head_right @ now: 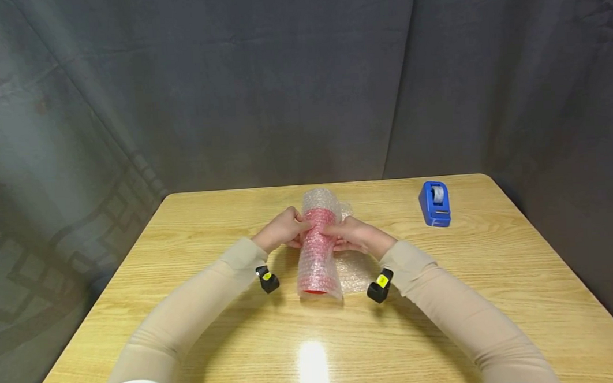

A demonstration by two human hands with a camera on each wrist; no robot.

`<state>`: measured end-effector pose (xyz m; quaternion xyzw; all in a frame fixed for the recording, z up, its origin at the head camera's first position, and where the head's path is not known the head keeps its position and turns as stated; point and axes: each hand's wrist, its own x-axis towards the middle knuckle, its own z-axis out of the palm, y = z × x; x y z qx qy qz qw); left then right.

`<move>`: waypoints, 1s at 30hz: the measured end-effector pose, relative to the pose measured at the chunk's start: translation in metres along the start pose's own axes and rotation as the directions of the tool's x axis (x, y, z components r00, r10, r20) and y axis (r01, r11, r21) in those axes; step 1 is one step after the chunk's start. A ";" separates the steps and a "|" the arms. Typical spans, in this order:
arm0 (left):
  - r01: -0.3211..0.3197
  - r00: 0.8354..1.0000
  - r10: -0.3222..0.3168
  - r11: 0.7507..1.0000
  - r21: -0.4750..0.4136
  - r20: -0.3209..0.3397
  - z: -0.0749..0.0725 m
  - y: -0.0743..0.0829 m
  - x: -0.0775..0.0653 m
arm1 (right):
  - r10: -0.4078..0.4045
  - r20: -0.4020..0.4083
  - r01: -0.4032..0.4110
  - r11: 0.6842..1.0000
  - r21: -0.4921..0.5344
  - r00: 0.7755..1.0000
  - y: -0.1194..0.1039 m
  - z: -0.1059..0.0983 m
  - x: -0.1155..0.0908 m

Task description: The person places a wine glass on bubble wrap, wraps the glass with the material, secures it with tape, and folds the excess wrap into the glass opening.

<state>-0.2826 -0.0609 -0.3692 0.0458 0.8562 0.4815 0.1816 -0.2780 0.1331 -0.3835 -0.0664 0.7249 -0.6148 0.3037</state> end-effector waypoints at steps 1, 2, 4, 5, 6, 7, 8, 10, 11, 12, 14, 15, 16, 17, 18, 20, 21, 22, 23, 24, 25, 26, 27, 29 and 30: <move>-0.001 1.000 0.001 1.000 0.000 -0.001 0.000 0.000 0.000 | -0.003 0.000 0.003 1.000 -0.002 1.000 0.000 0.000 0.000; -0.002 1.000 0.002 1.000 -0.002 -0.001 0.000 0.000 0.000 | -0.006 -0.001 0.006 1.000 -0.003 1.000 0.000 0.000 0.000; -0.004 1.000 0.004 1.000 -0.005 0.000 0.001 0.000 0.000 | -0.010 -0.005 0.010 1.000 0.000 1.000 0.001 0.001 0.000; -0.004 1.000 0.004 1.000 -0.007 -0.001 0.001 0.000 0.000 | -0.012 -0.007 0.012 1.000 0.004 1.000 0.001 0.001 0.000; -0.005 1.000 0.005 1.000 -0.010 0.000 0.001 0.000 0.000 | -0.012 -0.010 0.012 1.000 0.004 1.000 0.001 0.002 0.001; -0.006 1.000 0.006 1.000 -0.011 0.002 0.001 0.000 -0.001 | -0.012 -0.012 0.012 1.000 0.004 1.000 0.001 0.002 0.001; -0.008 1.000 0.008 1.000 -0.013 0.001 0.001 0.000 0.000 | -0.011 -0.014 0.011 1.000 0.003 1.000 0.001 0.002 0.001; -0.010 1.000 0.010 1.000 -0.013 -0.001 0.001 0.000 0.000 | -0.008 -0.020 0.007 1.000 -0.004 1.000 0.002 0.003 0.001; -0.010 1.000 0.010 1.000 -0.009 -0.003 0.001 0.000 0.000 | -0.006 -0.023 0.005 1.000 -0.009 1.000 0.002 0.003 0.001; -0.007 1.000 0.007 1.000 -0.005 -0.006 0.001 0.000 0.001 | -0.005 -0.025 0.004 1.000 -0.017 1.000 0.002 0.003 0.002; 0.002 1.000 -0.002 1.000 0.000 -0.015 0.002 0.000 0.001 | -0.002 -0.030 0.001 1.000 -0.023 1.000 0.002 0.003 0.002; 0.010 1.000 -0.010 1.000 0.007 -0.021 0.002 0.001 0.002 | -0.001 -0.031 0.001 1.000 -0.027 1.000 0.002 0.003 0.002; 0.016 1.000 -0.016 1.000 0.010 -0.025 0.002 0.001 0.002 | -0.002 -0.031 0.001 1.000 -0.029 1.000 0.002 0.003 0.002; 0.023 0.999 -0.023 1.000 0.014 -0.030 0.002 0.001 0.002 | -0.002 -0.032 0.001 1.000 -0.031 0.999 0.002 0.003 0.002; 0.028 0.999 -0.028 1.000 0.013 -0.034 0.002 0.001 0.003 | -0.002 -0.032 0.001 0.999 -0.032 0.999 0.002 0.003 0.002; 0.034 0.999 -0.033 0.999 0.015 -0.042 0.003 0.001 0.003 | -0.002 -0.032 0.001 1.000 -0.031 0.999 0.002 0.003 0.002; 0.035 0.998 -0.034 0.999 0.018 -0.045 0.003 0.001 0.004 | -0.001 -0.033 0.000 1.000 -0.028 0.999 0.002 0.004 0.002; 0.033 0.998 -0.032 0.999 0.017 -0.045 0.002 0.001 0.003 | -0.002 -0.033 0.001 1.000 -0.028 0.999 0.002 0.004 0.001; 0.032 0.998 -0.032 0.999 0.017 -0.045 0.002 0.001 0.003 | -0.002 -0.033 0.001 1.000 -0.027 0.999 0.002 0.004 0.001; 0.031 0.999 -0.030 0.999 0.016 -0.043 0.002 0.001 0.002 | -0.002 -0.032 0.001 1.000 -0.028 0.999 0.002 0.004 0.001; 0.028 0.999 -0.028 0.999 0.015 -0.040 0.002 0.001 0.002 | -0.002 -0.031 0.001 1.000 -0.028 1.000 0.002 0.004 0.001; 0.028 0.999 -0.027 1.000 0.011 -0.036 0.001 0.000 0.001 | -0.002 -0.032 0.001 1.000 -0.027 0.999 0.002 0.004 0.001; 0.027 0.999 -0.027 1.000 0.004 -0.032 0.001 0.000 0.001 | -0.002 -0.031 0.001 1.000 -0.026 1.000 0.001 0.004 0.001; 0.026 0.999 -0.027 0.999 -0.025 -0.022 -0.001 0.000 0.001 | -0.007 -0.025 0.006 1.000 -0.027 1.000 0.001 0.003 0.000; 0.030 0.999 -0.031 0.999 -0.039 -0.017 -0.001 -0.001 0.001 | -0.009 -0.021 0.008 1.000 -0.026 1.000 0.001 0.003 0.000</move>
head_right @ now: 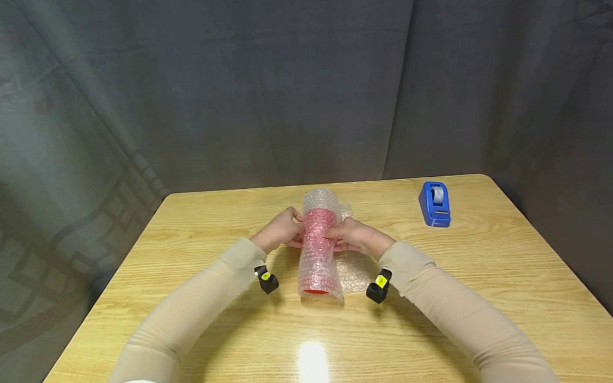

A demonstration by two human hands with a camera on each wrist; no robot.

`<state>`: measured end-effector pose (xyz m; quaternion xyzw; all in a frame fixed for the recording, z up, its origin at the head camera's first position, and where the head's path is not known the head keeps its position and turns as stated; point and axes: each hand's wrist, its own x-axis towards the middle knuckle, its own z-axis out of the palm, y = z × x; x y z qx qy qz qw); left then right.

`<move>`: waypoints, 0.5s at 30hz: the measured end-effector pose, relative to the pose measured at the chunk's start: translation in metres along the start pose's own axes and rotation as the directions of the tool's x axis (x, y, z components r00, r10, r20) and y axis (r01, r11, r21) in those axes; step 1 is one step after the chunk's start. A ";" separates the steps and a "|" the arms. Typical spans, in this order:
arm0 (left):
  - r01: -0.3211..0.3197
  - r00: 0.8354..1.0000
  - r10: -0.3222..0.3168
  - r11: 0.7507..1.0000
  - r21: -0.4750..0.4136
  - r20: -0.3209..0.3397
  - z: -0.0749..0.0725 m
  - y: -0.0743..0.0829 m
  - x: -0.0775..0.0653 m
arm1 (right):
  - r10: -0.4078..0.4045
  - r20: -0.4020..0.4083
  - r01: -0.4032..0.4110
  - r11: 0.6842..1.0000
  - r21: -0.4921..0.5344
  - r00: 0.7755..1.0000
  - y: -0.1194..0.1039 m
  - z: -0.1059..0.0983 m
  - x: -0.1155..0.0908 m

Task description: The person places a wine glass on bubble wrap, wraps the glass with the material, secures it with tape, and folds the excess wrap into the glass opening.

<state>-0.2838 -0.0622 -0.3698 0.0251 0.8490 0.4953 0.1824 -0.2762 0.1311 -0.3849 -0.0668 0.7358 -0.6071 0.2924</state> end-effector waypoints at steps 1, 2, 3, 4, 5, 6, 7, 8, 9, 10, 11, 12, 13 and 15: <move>0.006 1.000 -0.006 1.000 -0.019 0.009 -0.001 -0.001 0.001 | 0.002 0.000 -0.002 1.000 0.003 1.000 0.000 0.000 0.000; 0.014 1.000 -0.013 0.999 -0.036 0.016 -0.002 -0.002 0.002 | 0.004 -0.001 -0.004 1.000 0.004 1.000 0.000 0.000 0.000; 0.021 1.000 -0.020 0.999 -0.047 0.021 -0.002 -0.003 0.003 | 0.007 -0.001 -0.007 1.000 0.004 1.000 0.000 -0.001 0.000; 0.030 0.999 -0.029 0.998 -0.052 0.028 -0.003 -0.004 0.005 | 0.007 0.001 -0.007 1.000 0.000 1.000 0.000 -0.001 0.000; 0.032 0.999 -0.030 0.998 -0.052 0.038 -0.003 -0.006 0.008 | 0.010 0.000 -0.010 1.000 -0.003 1.000 0.000 -0.001 0.000; 0.040 0.998 -0.038 0.998 -0.047 0.042 -0.004 -0.007 0.010 | 0.014 -0.003 -0.014 1.000 -0.006 1.000 0.000 -0.001 0.000; 0.047 0.998 -0.045 0.998 -0.039 0.044 -0.004 -0.009 0.011 | 0.017 -0.005 -0.017 1.000 -0.008 1.000 0.000 -0.001 0.000; 0.051 0.998 -0.050 0.998 -0.026 0.041 -0.005 -0.010 0.012 | 0.017 -0.004 -0.017 1.000 -0.012 1.000 0.000 -0.002 0.000; 0.054 0.998 -0.054 0.998 -0.011 0.040 -0.005 -0.011 0.013 | 0.015 -0.002 -0.016 1.000 -0.012 1.000 0.000 -0.002 0.000; 0.059 0.998 -0.059 0.998 -0.002 0.039 -0.005 -0.011 0.013 | 0.014 0.000 -0.014 1.000 -0.015 1.000 0.001 -0.002 0.001; 0.061 0.997 -0.061 0.998 0.006 0.039 -0.005 -0.012 0.013 | 0.015 0.000 -0.015 1.000 -0.011 1.000 0.001 -0.002 0.001; 0.074 0.997 -0.075 0.997 0.009 0.035 -0.004 -0.010 0.011 | 0.014 0.003 -0.014 1.000 -0.010 1.000 0.001 -0.002 0.001; 0.080 0.996 -0.080 0.997 0.008 0.038 -0.004 -0.010 0.010 | 0.012 0.006 -0.012 1.000 -0.007 1.000 0.001 -0.002 0.001; 0.088 0.995 -0.088 0.996 -0.010 0.050 -0.003 -0.009 0.008 | 0.010 0.007 -0.010 1.000 -0.002 1.000 0.001 -0.002 0.000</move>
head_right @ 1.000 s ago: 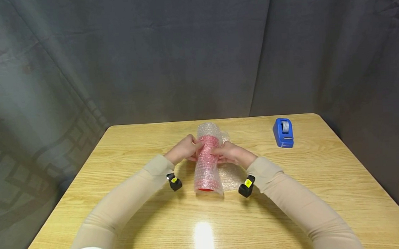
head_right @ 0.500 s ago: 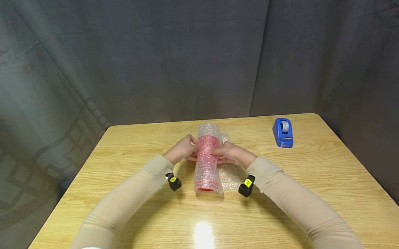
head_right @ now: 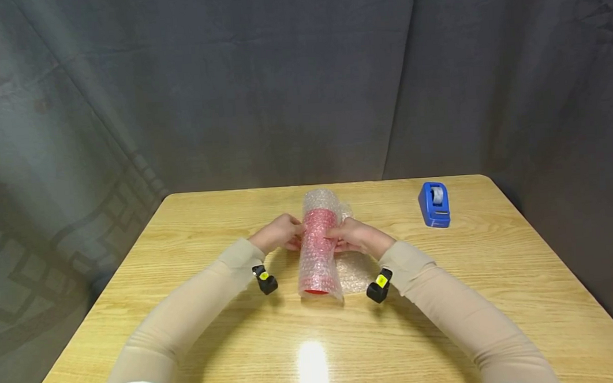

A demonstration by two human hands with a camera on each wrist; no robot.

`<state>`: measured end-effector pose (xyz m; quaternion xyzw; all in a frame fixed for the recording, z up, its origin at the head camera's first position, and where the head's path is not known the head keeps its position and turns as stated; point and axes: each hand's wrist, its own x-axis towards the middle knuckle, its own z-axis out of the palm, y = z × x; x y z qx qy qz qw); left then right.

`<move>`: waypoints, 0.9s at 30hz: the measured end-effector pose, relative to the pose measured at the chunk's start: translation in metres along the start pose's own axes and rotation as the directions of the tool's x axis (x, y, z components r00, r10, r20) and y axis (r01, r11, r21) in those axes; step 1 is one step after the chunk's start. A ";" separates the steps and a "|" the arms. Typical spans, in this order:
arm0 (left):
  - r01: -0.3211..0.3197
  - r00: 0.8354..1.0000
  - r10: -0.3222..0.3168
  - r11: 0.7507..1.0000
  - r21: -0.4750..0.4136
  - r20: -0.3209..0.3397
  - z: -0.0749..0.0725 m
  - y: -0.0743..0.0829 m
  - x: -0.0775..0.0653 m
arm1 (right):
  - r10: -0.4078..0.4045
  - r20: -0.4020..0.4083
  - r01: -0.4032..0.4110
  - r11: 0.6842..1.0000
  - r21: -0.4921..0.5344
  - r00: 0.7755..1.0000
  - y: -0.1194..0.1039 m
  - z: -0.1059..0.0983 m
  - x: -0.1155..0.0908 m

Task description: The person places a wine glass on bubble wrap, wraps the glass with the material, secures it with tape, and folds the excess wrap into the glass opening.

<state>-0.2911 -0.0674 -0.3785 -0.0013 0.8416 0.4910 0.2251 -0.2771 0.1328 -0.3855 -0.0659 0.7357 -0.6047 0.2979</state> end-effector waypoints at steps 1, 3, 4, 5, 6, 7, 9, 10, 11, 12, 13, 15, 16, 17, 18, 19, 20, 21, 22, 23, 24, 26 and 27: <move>0.006 1.000 -0.006 1.000 -0.011 0.006 0.001 0.000 -0.001 | -0.001 0.001 0.001 1.000 0.001 1.000 0.000 0.000 0.000; 0.015 1.000 -0.014 0.999 -0.031 0.020 0.002 0.001 -0.002 | -0.003 0.003 0.003 1.000 0.006 1.000 0.000 0.001 -0.001; 0.019 1.000 -0.018 0.999 -0.039 0.024 0.002 0.001 -0.002 | -0.003 0.002 0.003 1.000 0.009 1.000 0.000 0.001 -0.001; 0.021 0.999 -0.019 0.999 -0.044 0.029 0.002 0.002 -0.002 | -0.002 0.001 0.002 1.000 0.010 1.000 0.000 0.001 -0.001; 0.022 0.999 -0.021 0.999 -0.046 0.032 0.002 0.002 -0.002 | -0.002 0.001 0.002 1.000 0.010 1.000 0.000 0.001 -0.001; 0.023 0.999 -0.021 0.999 -0.045 0.032 0.002 0.002 -0.002 | -0.002 0.001 0.002 1.000 0.012 1.000 0.000 0.001 -0.001; 0.022 0.999 -0.021 0.999 -0.047 0.034 0.001 0.002 -0.002 | -0.004 0.003 0.004 1.000 0.019 1.000 0.001 0.001 -0.001; 0.022 0.999 -0.020 0.999 -0.045 0.034 0.001 0.002 -0.002 | -0.008 0.006 0.008 1.000 0.020 1.000 0.001 0.001 -0.001; 0.021 0.999 -0.019 0.999 -0.044 0.035 0.001 0.002 -0.002 | -0.009 0.008 0.009 1.000 0.024 1.000 0.001 0.001 0.000; 0.021 0.999 -0.019 0.999 -0.043 0.035 0.000 0.002 -0.002 | -0.010 0.008 0.009 0.999 0.032 1.000 0.001 0.001 0.000; 0.020 0.999 -0.019 0.999 -0.042 0.034 0.000 0.002 -0.002 | -0.011 0.010 0.010 0.999 0.041 1.000 0.001 0.001 0.000; 0.020 0.999 -0.019 0.999 -0.042 0.032 -0.001 0.002 -0.003 | -0.015 0.019 0.014 0.999 0.051 1.000 0.002 0.002 0.000; 0.020 0.999 -0.019 0.999 -0.041 0.032 -0.002 0.002 -0.004 | -0.013 0.018 0.012 0.998 0.060 1.000 0.002 0.002 0.000; 0.019 0.999 -0.018 0.999 -0.040 0.032 -0.002 0.003 -0.004 | -0.015 0.021 0.013 0.998 0.069 1.000 0.002 0.003 0.001; 0.019 0.999 -0.018 0.999 -0.037 0.031 -0.002 0.003 -0.005 | -0.014 0.024 0.013 0.997 0.075 1.000 0.003 0.003 0.001; 0.018 0.999 -0.017 0.999 -0.033 0.029 -0.003 0.003 -0.006 | -0.015 0.028 0.013 0.997 0.080 1.000 0.003 0.004 0.001; 0.016 1.000 -0.015 0.999 -0.029 0.026 -0.003 0.003 -0.006 | -0.015 0.029 0.013 0.996 0.085 0.999 0.003 0.004 0.001; 0.013 1.000 -0.013 1.000 -0.023 0.023 -0.003 0.004 -0.007 | -0.015 0.028 0.013 0.996 0.089 1.000 0.003 0.005 0.002; 0.008 1.000 -0.008 1.000 -0.013 0.018 -0.004 0.004 -0.007 | -0.016 0.026 0.014 0.996 0.091 1.000 0.003 0.005 0.002; 0.003 1.000 -0.003 1.000 -0.005 0.013 -0.004 0.004 -0.007 | -0.018 0.028 0.016 0.996 0.091 0.999 0.004 0.005 0.002; -0.002 1.000 0.002 1.000 0.001 0.008 -0.004 0.004 -0.007 | -0.014 0.024 0.012 0.996 0.090 1.000 0.004 0.006 0.003; -0.009 1.000 0.009 1.000 0.007 0.002 -0.005 0.004 -0.007 | -0.014 0.022 0.012 0.996 0.090 1.000 0.004 0.006 0.003; -0.010 1.000 0.010 1.000 0.011 -0.001 -0.005 0.005 -0.008 | -0.011 0.021 0.010 0.996 0.089 1.000 0.004 0.005 0.003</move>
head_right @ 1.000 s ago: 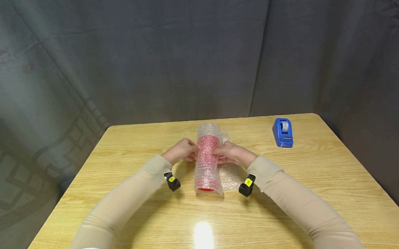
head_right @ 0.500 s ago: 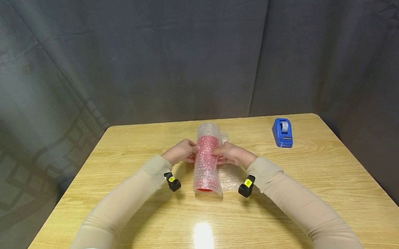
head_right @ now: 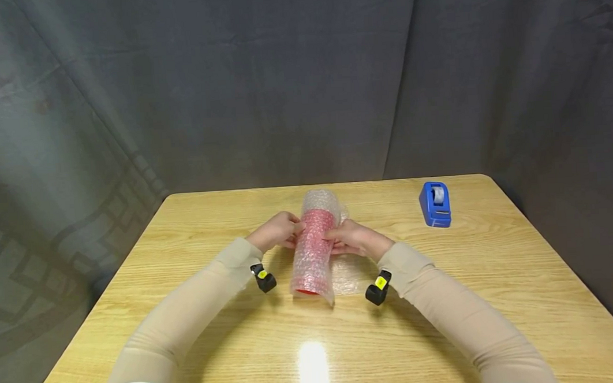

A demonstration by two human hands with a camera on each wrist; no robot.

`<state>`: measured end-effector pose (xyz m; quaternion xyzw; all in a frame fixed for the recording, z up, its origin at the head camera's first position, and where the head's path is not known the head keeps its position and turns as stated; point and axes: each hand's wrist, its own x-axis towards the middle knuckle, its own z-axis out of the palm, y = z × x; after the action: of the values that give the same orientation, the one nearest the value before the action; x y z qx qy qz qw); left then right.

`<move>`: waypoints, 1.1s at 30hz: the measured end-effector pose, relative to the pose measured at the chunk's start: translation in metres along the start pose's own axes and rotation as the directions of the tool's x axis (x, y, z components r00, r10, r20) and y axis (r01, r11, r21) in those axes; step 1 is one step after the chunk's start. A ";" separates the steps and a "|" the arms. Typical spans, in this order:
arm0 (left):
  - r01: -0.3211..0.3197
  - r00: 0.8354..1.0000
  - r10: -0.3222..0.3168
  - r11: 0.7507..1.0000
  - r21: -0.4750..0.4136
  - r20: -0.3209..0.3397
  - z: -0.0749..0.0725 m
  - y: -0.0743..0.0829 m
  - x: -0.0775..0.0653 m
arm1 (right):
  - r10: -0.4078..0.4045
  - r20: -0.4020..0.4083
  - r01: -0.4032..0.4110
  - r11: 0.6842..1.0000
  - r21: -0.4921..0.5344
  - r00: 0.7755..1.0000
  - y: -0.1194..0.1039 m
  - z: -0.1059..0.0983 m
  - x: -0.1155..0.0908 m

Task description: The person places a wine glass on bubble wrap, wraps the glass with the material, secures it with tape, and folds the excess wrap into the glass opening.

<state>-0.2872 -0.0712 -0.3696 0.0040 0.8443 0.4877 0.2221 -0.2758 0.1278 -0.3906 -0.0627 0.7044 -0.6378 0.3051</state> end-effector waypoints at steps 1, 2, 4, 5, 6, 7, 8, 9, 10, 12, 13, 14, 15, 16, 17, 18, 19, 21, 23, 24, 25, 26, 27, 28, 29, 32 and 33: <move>-0.001 1.000 0.001 1.000 0.007 -0.002 0.000 0.001 -0.001 | 0.003 -0.001 -0.003 1.000 0.002 1.000 0.000 0.000 0.000; -0.002 1.000 0.002 1.000 0.008 -0.004 -0.001 0.002 -0.002 | 0.007 -0.003 -0.007 1.000 0.000 1.000 0.000 -0.001 0.000; 0.001 1.000 -0.001 1.000 0.013 -0.006 -0.001 0.003 -0.003 | 0.018 -0.007 -0.018 1.000 0.000 1.000 0.000 -0.002 0.000; 0.000 1.000 0.000 1.000 0.016 -0.010 0.000 0.003 -0.003 | 0.021 -0.006 -0.021 1.000 -0.002 1.000 0.000 -0.002 0.000; -0.003 1.000 0.003 1.000 0.020 -0.014 0.000 0.003 -0.004 | 0.027 -0.009 -0.027 1.000 -0.003 1.000 0.000 -0.003 0.000; -0.007 1.000 0.007 1.000 0.023 -0.017 0.000 0.004 -0.005 | 0.028 -0.006 -0.028 1.000 -0.009 1.000 0.000 -0.004 -0.001; -0.011 1.000 0.011 1.000 0.022 -0.019 0.001 0.003 -0.004 | 0.031 -0.007 -0.031 0.999 -0.012 1.000 -0.001 -0.004 -0.001; -0.014 1.000 0.014 1.000 0.025 -0.021 0.001 0.003 -0.003 | 0.031 -0.005 -0.031 0.999 -0.016 1.000 -0.001 -0.005 -0.001; -0.018 0.999 0.019 0.999 0.034 -0.026 0.002 0.003 -0.003 | 0.031 -0.002 -0.031 0.999 -0.023 1.000 -0.001 -0.005 -0.001; -0.024 0.999 0.026 0.999 0.044 -0.028 0.003 0.003 -0.003 | 0.036 -0.007 -0.036 0.999 -0.035 0.999 -0.001 -0.006 -0.002; -0.027 0.999 0.028 0.998 0.050 -0.029 0.004 0.003 -0.003 | 0.035 -0.005 -0.035 0.998 -0.043 0.999 -0.001 -0.006 -0.002; -0.028 0.999 0.030 0.998 0.056 -0.030 0.004 0.002 -0.002 | 0.037 -0.007 -0.037 0.998 -0.047 0.999 -0.002 -0.006 -0.002; -0.030 0.999 0.032 0.998 0.059 -0.030 0.004 0.002 -0.002 | 0.037 -0.003 -0.037 0.998 -0.054 0.999 -0.002 -0.006 -0.002; -0.032 0.999 0.034 0.998 0.062 -0.030 0.004 0.002 -0.002 | 0.037 -0.002 -0.037 0.998 -0.057 0.999 -0.002 -0.006 -0.003; -0.035 0.999 0.036 0.997 0.062 -0.029 0.005 0.002 -0.002 | 0.038 -0.003 -0.038 0.998 -0.055 0.999 -0.003 -0.005 -0.003; -0.035 0.999 0.037 0.997 0.063 -0.029 0.005 0.003 -0.002 | 0.039 -0.003 -0.039 0.998 -0.055 0.999 -0.003 -0.005 -0.003; -0.036 0.999 0.038 0.998 0.060 -0.029 0.005 0.003 -0.002 | 0.037 0.001 -0.037 0.998 -0.058 0.999 -0.003 -0.005 -0.004; -0.039 0.999 0.040 0.997 0.062 -0.030 0.005 0.003 -0.002 | 0.035 0.004 -0.035 0.998 -0.061 0.999 -0.004 -0.005 -0.004; -0.041 0.999 0.042 0.997 0.060 -0.032 0.006 0.003 -0.001 | 0.038 0.001 -0.038 0.997 -0.073 0.999 -0.004 -0.006 -0.004; -0.041 0.999 0.043 0.997 0.059 -0.033 0.006 0.003 -0.001 | 0.039 0.000 -0.039 0.995 -0.086 0.999 -0.004 -0.006 -0.004; -0.042 0.998 0.044 0.997 0.059 -0.033 0.006 0.003 -0.001 | 0.040 -0.003 -0.040 0.994 -0.104 0.999 -0.004 -0.006 -0.003; -0.043 0.999 0.045 0.997 0.059 -0.031 0.006 0.003 -0.001 | 0.041 -0.014 -0.043 0.991 -0.125 0.999 -0.005 -0.007 -0.003; -0.043 0.999 0.045 0.997 0.058 -0.030 0.006 0.003 -0.001 | 0.043 -0.025 -0.046 0.988 -0.149 0.999 -0.005 -0.006 -0.004; -0.044 0.999 0.045 0.997 0.058 -0.029 0.006 0.003 -0.001 | 0.042 -0.036 -0.048 0.984 -0.171 0.998 -0.006 -0.006 -0.003; -0.043 0.999 0.045 0.997 0.060 -0.030 0.006 0.003 -0.001 | 0.042 -0.047 -0.051 0.980 -0.194 0.998 -0.006 -0.006 -0.004; -0.041 0.999 0.044 0.996 0.073 -0.032 0.006 0.004 -0.002 | 0.043 -0.061 -0.055 0.975 -0.216 0.997 -0.007 -0.006 -0.004; -0.042 0.998 0.045 0.996 0.076 -0.033 0.006 0.004 -0.002 | 0.044 -0.055 -0.054 0.977 -0.204 0.998 -0.007 -0.005 -0.004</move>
<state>-0.2838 -0.0648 -0.3685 0.0225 0.8655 0.4602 0.1966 -0.2769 0.1332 -0.3826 -0.0604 0.7754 -0.5552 0.2948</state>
